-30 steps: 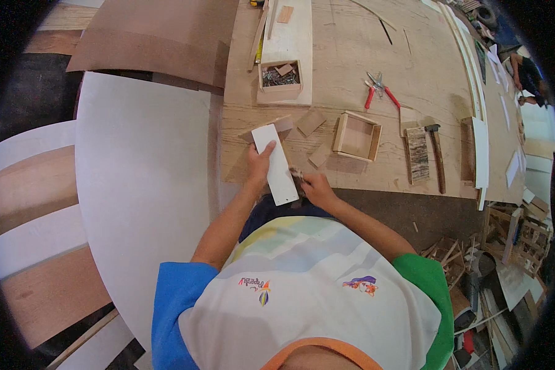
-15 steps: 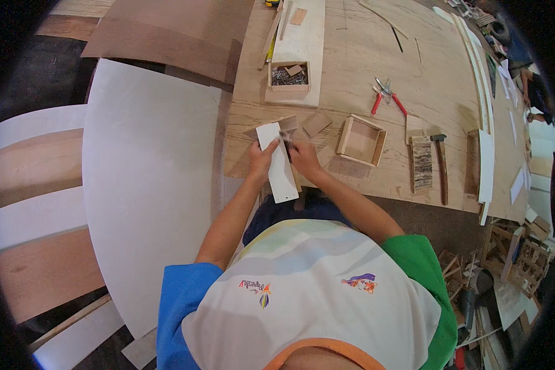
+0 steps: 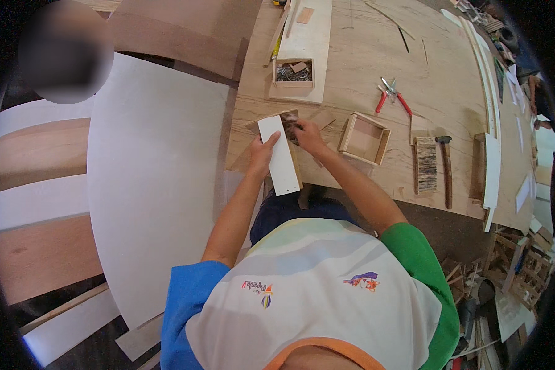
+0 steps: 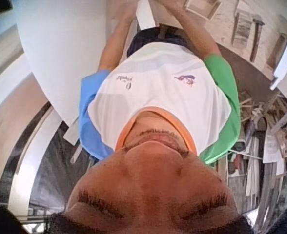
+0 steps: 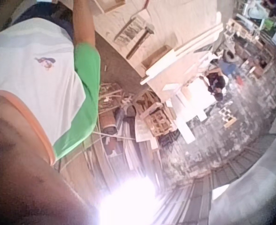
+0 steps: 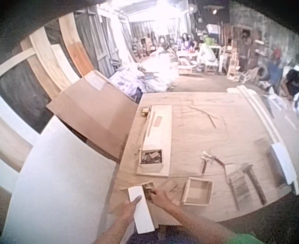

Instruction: The person applies adhesive to wooden panels, assembles a small box structure by hand, and then secures a wooden piece to the assembly using a hammer and nails on a workbench.

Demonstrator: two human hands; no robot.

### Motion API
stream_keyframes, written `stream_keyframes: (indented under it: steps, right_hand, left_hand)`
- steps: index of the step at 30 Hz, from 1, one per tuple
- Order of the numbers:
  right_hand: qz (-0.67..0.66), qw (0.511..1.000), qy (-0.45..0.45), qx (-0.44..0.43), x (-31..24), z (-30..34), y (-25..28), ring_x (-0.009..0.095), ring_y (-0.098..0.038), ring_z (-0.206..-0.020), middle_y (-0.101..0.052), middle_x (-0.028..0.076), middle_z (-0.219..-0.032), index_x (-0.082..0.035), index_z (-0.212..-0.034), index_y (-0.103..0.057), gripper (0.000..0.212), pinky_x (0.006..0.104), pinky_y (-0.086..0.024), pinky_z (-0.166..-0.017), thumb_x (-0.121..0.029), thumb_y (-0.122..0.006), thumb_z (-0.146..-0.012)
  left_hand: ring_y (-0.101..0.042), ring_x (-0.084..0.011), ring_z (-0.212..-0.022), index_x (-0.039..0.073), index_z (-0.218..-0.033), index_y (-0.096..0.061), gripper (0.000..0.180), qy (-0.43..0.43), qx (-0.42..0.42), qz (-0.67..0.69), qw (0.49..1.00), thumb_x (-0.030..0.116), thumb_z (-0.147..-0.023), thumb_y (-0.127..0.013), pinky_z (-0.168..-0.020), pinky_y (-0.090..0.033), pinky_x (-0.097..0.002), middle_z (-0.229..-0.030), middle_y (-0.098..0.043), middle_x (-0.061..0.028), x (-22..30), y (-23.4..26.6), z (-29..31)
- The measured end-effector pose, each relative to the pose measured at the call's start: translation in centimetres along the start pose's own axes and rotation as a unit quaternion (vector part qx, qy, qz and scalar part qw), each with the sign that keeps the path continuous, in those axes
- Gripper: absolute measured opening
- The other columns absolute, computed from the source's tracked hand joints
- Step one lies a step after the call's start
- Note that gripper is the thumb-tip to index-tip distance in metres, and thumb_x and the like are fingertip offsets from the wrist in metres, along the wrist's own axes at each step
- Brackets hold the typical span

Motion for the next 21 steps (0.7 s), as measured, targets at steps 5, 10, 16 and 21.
stream_keyframes:
  steps: [5,10,16,21]
  right_hand:
    - [0.051,0.993,-0.043,-0.095,-2.6,6.6,0.9,0.028,-0.059,-0.059,-0.057,0.026,-0.070,0.003,-0.081,-0.063,0.013,0.0402,-0.044,-0.057,-0.007,-0.057,-0.077]
    - [0.087,0.944,-0.081,-0.306,-1.5,12.3,6.1,0.030,-0.064,-0.067,-0.064,0.020,-0.073,-0.001,-0.093,-0.067,0.020,0.0405,-0.048,-0.063,-0.006,-0.056,-0.078]
    - [0.030,0.990,-0.129,-0.045,0.0,1.6,3.5,0.027,-0.064,-0.065,-0.064,0.020,-0.073,0.001,-0.093,-0.067,0.021,0.0381,-0.048,-0.062,-0.010,-0.055,-0.079]
    - [0.056,0.997,-0.035,-0.041,-2.7,1.4,-1.1,0.027,-0.064,-0.066,-0.062,0.022,-0.072,-0.001,-0.096,-0.066,0.024,0.0371,-0.047,-0.061,-0.005,-0.052,-0.077]
  left_hand:
    - [-0.063,-0.0175,-0.073,-0.004,-0.107,-0.058,0.043,0.014,0.016,-0.051,0.998,0.025,-0.080,-0.074,-0.065,-0.051,-0.0305,-0.093,-0.066,-0.0109,1.3,0.3,1.2]
    - [-0.064,-0.0173,-0.074,-0.005,-0.105,-0.058,0.043,0.002,0.016,-0.017,1.000,0.025,-0.080,-0.075,-0.066,-0.052,-0.0307,-0.092,-0.066,-0.0111,0.2,0.4,0.5]
    - [-0.064,-0.0174,-0.075,-0.005,-0.107,-0.058,0.043,-0.006,0.005,0.022,1.000,0.023,-0.080,-0.075,-0.065,-0.051,-0.0306,-0.093,-0.066,-0.0115,-0.1,0.1,0.9]
    - [-0.064,-0.0184,-0.077,-0.004,-0.111,-0.056,0.047,-0.005,0.004,-0.023,1.000,0.028,-0.081,-0.073,-0.067,-0.053,-0.0328,-0.095,-0.065,-0.0115,-0.5,0.8,0.0]
Point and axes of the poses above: each hand's wrist, its own z-axis away from the middle knuckle, its own y-axis out of the back of the hand, x = y × z, the point moved 1 cm from there along -z, towards the middle knuckle
